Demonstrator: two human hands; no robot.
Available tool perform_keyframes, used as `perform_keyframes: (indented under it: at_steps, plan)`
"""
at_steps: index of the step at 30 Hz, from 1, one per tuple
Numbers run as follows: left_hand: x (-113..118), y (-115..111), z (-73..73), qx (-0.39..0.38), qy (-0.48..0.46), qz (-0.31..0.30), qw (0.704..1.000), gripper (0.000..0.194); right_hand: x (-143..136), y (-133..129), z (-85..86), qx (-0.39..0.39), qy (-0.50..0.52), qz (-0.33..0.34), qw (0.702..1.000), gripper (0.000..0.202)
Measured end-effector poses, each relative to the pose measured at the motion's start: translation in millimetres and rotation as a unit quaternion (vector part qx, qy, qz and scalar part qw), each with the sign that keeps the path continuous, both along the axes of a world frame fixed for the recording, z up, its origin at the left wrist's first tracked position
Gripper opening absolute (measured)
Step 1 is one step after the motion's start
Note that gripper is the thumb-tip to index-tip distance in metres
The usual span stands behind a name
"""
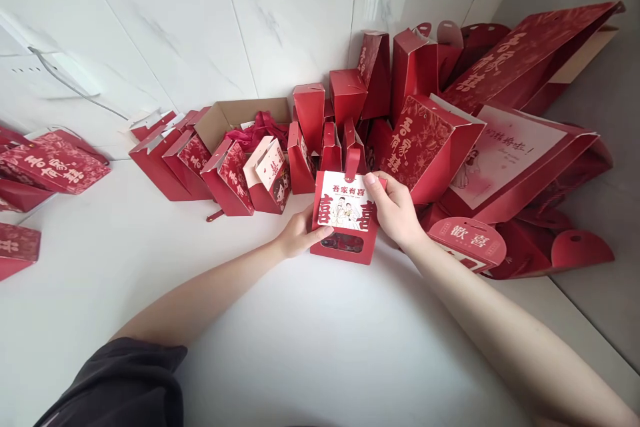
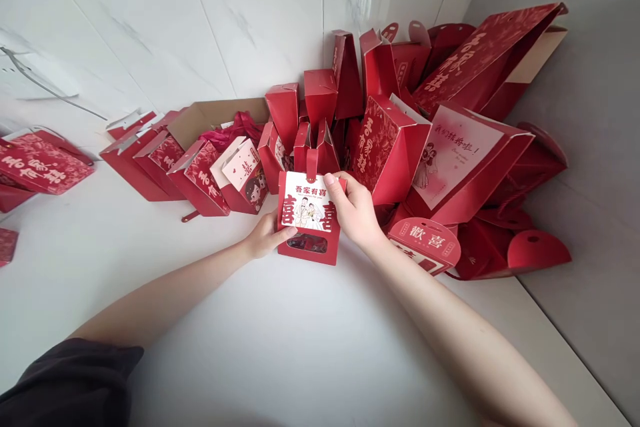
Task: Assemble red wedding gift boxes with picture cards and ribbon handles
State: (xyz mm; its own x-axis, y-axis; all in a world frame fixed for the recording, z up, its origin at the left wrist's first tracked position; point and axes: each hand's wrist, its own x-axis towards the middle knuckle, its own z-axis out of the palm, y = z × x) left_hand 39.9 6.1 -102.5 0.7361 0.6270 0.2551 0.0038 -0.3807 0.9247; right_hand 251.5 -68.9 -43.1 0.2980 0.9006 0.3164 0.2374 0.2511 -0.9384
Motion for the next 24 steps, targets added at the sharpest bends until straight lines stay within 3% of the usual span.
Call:
perform_keyframes:
  at_steps: [9,14,24]
  plan:
    - [-2,4,-8.0,-0.002,-0.029,-0.035,0.999,0.075,-3,-1,-1.1,0.007,-0.019,0.009,1.0,0.039]
    - [-6,7,-11.6,0.004,-0.086,-0.085,0.993,0.066,-4,-1,-1.5,0.0,-0.02,0.019,1.0,0.04]
    - [-8,4,-7.6,0.01,-0.088,-0.025,0.996,0.045,-9,-2,-2.4,0.003,0.003,0.054,0.999,0.041]
